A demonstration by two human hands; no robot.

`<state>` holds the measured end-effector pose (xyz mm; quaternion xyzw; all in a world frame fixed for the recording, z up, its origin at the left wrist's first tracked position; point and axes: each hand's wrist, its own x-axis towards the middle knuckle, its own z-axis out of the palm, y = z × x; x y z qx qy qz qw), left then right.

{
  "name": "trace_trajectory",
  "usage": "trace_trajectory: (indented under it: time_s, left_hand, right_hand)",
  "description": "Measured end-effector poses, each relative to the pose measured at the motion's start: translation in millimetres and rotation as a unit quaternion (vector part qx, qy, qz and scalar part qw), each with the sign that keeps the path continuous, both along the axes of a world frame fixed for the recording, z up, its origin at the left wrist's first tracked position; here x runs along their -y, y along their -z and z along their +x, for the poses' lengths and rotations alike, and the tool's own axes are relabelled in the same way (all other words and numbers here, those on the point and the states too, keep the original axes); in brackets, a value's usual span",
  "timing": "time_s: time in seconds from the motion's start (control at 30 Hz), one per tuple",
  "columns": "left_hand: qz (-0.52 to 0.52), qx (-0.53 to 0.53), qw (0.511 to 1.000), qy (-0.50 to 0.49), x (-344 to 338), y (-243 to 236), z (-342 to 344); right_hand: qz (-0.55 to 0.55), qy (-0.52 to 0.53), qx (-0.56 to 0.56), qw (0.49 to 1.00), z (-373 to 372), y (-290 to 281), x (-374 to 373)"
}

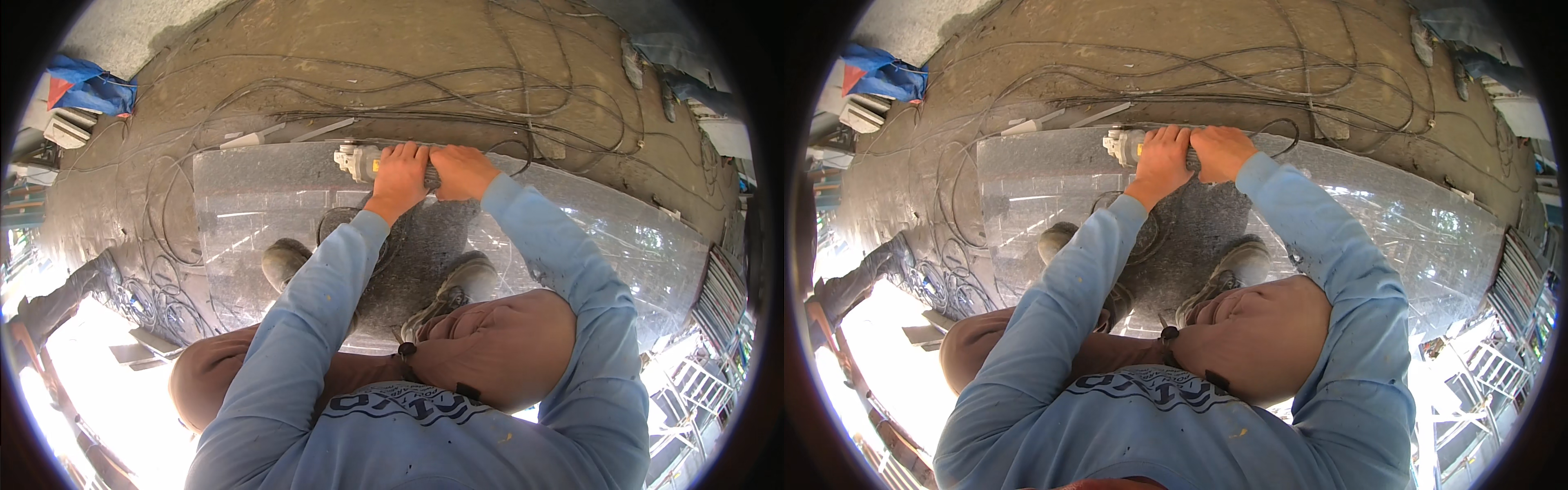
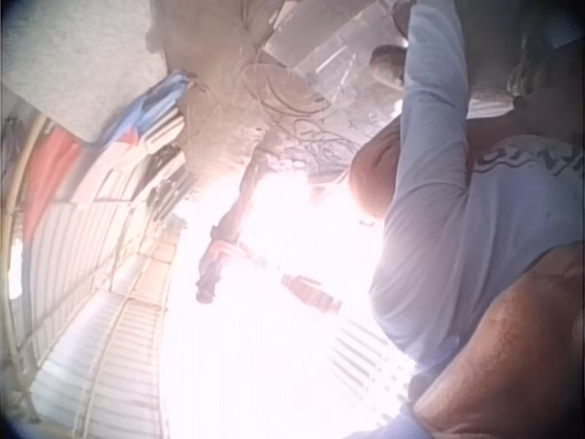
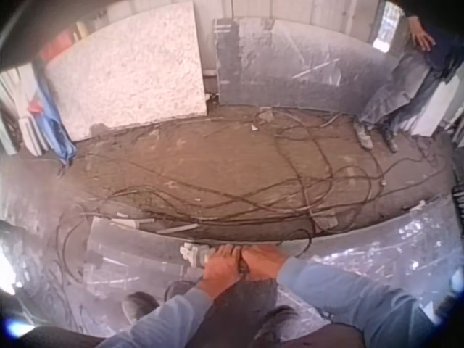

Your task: The person uses an angle grinder to smooth the surface of a large stone slab. They hold the tool with both hands and move it along the slab's edge and face, generating dust as they work.

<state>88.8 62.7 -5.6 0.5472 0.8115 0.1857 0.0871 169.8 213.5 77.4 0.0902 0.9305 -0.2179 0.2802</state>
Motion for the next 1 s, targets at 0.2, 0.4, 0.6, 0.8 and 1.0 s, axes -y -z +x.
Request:
trace_trajectory:
  time_s: [0.2, 0.4, 0.6, 0.8, 1.0]
  left_hand:
    - [0.015, 0.011, 1.000, 0.000, -3, -6, 3]
    - [0.003, 0.005, 1.000, 0.000, -10, -8, 12]
    - [-0.008, 0.014, 1.000, 0.004, -21, -16, 23]
    - [-0.008, 0.020, 1.000, 0.000, -15, -19, 30]
    - [-0.006, 0.009, 1.000, -0.002, -9, -11, 24]
  right_hand:
    - [-0.002, 0.004, 0.005, 1.000, 2, 3, -3]
    - [0.000, 0.008, 0.003, 1.000, 12, -5, -10]
    - [0.016, 0.010, 0.006, 1.000, 20, -19, -17]
    - [0.009, 0.011, 0.031, 0.999, 24, -26, -12]
    - [0.008, 0.010, 0.025, 1.000, 18, -20, -7]
